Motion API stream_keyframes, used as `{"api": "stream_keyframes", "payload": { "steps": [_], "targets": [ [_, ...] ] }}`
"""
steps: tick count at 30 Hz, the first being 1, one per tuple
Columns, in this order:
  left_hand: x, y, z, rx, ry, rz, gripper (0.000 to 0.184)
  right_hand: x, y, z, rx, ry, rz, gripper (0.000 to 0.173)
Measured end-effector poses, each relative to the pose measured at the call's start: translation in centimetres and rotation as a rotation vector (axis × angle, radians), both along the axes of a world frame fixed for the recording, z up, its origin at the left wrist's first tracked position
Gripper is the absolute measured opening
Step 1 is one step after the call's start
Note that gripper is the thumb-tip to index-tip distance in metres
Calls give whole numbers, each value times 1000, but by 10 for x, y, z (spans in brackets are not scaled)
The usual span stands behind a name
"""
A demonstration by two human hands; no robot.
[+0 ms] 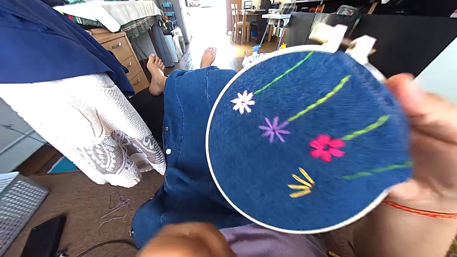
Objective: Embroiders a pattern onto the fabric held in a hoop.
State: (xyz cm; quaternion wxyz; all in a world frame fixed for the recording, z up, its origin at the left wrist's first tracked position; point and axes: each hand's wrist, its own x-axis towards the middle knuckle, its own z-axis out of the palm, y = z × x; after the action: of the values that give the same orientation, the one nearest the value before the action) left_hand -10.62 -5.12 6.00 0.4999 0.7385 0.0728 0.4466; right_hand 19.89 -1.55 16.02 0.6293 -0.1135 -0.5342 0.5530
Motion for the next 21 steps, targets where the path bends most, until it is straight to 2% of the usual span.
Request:
{"api": "stream_keyframes", "payload": {
  "steps": [2, 3, 4, 5, 7, 8, 9, 10, 11, 13, 15, 18, 21],
  "targets": [
    [-14, 9, 20, 55, -191, 181, 28, 4, 0, 17, 27, 24, 187, 39],
    [-16, 17, 27, 98, -253, 270, 30, 5, 3, 22, 51, 25, 283, 38],
    [-15, 26, 34, 122, -276, 330, 38, 2, 6, 25, 84, -11, 298, 37],
    [-12, 34, 38, 137, -269, 355, 52, -7, 8, 28, 115, -96, 211, 38],
    [3, 48, 42, 152, -193, 342, 77, -23, 24, 22, 117, -290, 166, 35],
    [12, 53, 35, 117, -196, 258, 77, -29, 36, 14, 62, -369, 192, 34],
    [19, 57, 22, 34, -267, 151, 62, -36, 46, 5, -17, -434, 204, 34],
    [24, 62, 4, -70, -394, 47, 39, -40, 57, -6, -103, -479, 202, 35],
    [29, 72, -11, -118, -486, -66, 26, -41, 65, -16, -188, -496, 202, 35],
    [38, 91, -31, -180, -590, -319, 27, -41, 74, -35, -316, -478, 147, 35],
    [41, 96, -48, -238, -627, -466, 28, -44, 72, -51, -352, -453, 51, 37],
    [39, 94, -62, -236, -567, -535, 30, -47, 77, -70, -215, -531, -88, 33],
    [34, 94, -71, -221, -476, -501, 34, -51, 90, -79, -74, -585, -188, 26]
  ]
}}
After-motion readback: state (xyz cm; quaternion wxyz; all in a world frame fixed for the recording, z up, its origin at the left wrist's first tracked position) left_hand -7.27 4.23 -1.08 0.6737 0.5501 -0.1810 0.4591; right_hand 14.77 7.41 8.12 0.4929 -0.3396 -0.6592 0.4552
